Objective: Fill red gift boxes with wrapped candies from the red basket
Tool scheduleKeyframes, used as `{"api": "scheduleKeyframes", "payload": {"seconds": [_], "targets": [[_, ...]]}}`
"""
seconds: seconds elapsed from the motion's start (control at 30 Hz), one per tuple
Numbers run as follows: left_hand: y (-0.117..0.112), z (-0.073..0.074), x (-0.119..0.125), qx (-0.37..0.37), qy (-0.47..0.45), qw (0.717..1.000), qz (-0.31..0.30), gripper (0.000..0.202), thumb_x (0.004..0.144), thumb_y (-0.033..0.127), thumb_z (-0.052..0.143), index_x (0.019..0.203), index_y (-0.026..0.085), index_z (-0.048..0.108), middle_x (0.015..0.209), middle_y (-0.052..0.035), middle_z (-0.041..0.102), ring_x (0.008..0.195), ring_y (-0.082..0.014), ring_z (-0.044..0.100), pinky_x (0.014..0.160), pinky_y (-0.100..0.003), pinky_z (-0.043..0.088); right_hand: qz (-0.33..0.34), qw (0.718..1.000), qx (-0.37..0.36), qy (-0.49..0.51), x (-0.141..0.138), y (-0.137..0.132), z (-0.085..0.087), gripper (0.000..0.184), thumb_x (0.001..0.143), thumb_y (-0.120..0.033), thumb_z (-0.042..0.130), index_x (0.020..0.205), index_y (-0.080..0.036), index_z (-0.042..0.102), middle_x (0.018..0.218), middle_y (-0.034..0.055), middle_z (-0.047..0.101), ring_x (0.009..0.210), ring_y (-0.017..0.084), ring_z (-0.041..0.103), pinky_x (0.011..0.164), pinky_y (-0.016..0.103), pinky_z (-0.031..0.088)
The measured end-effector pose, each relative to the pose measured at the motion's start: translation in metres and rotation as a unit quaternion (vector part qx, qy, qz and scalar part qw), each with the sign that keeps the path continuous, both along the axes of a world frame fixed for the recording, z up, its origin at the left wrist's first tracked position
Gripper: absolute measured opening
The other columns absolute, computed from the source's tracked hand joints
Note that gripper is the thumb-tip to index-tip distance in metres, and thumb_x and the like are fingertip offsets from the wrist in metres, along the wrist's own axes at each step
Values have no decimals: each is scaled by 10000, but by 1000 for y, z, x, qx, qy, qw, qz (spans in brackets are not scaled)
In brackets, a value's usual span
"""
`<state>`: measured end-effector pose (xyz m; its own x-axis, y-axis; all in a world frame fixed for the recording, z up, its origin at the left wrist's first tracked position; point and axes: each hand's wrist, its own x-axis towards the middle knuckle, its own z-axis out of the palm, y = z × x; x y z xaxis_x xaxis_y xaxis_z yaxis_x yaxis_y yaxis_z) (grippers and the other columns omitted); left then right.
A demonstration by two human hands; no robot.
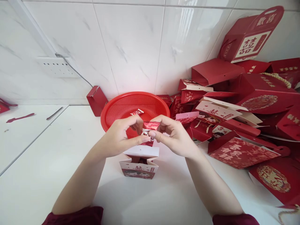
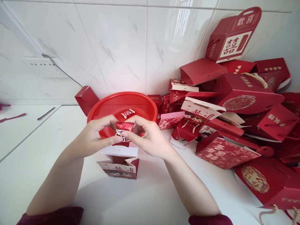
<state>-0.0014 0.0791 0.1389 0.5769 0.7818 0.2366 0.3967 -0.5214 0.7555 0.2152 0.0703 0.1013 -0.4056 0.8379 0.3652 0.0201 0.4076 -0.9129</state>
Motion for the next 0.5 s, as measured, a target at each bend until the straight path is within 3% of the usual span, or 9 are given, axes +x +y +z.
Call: {"api": "scheduleKeyframes", "payload": {"seconds": [0.1,0.17,0.23,0.37,0.5], "targets": [[-4,9,-10,76,16,996,-39,24,898,235,637,911,215,637,915,-25,647,845,-161,621,765,-278,514,-35,999,33,3,7,-3,4,132,907,-290,675,950,-196,594,843,0,607,728,118,570,672,262,503],[-8,13,-19,109,69,987,-93,163,921,155,552,907,241,689,1000,-37,647,881,-161,625,773,-276,510,-44,998,46,21,12,-5,7,130,900,-259,677,921,-201,563,846,0,597,727,121,581,672,269,525],[-11,15,-26,135,129,977,-104,270,928,112,506,940,267,727,1110,-38,633,951,-163,627,811,-274,503,-47,997,57,38,17,-7,9,149,892,-247,687,910,-210,544,813,-6,587,695,125,597,653,277,546],[-13,2,-32,154,209,962,-82,254,949,152,512,999,273,729,1210,-34,599,1050,-174,609,889,-283,475,-87,988,90,92,22,-11,12,179,894,-257,696,1009,-254,559,844,4,626,677,142,645,565,266,568],[-18,-13,-33,92,242,958,-126,192,976,245,523,1048,281,698,1137,-21,616,971,-157,612,830,-256,470,-116,984,105,88,23,-14,14,321,923,-265,668,1226,-303,568,856,8,664,629,143,660,536,272,590]]}}
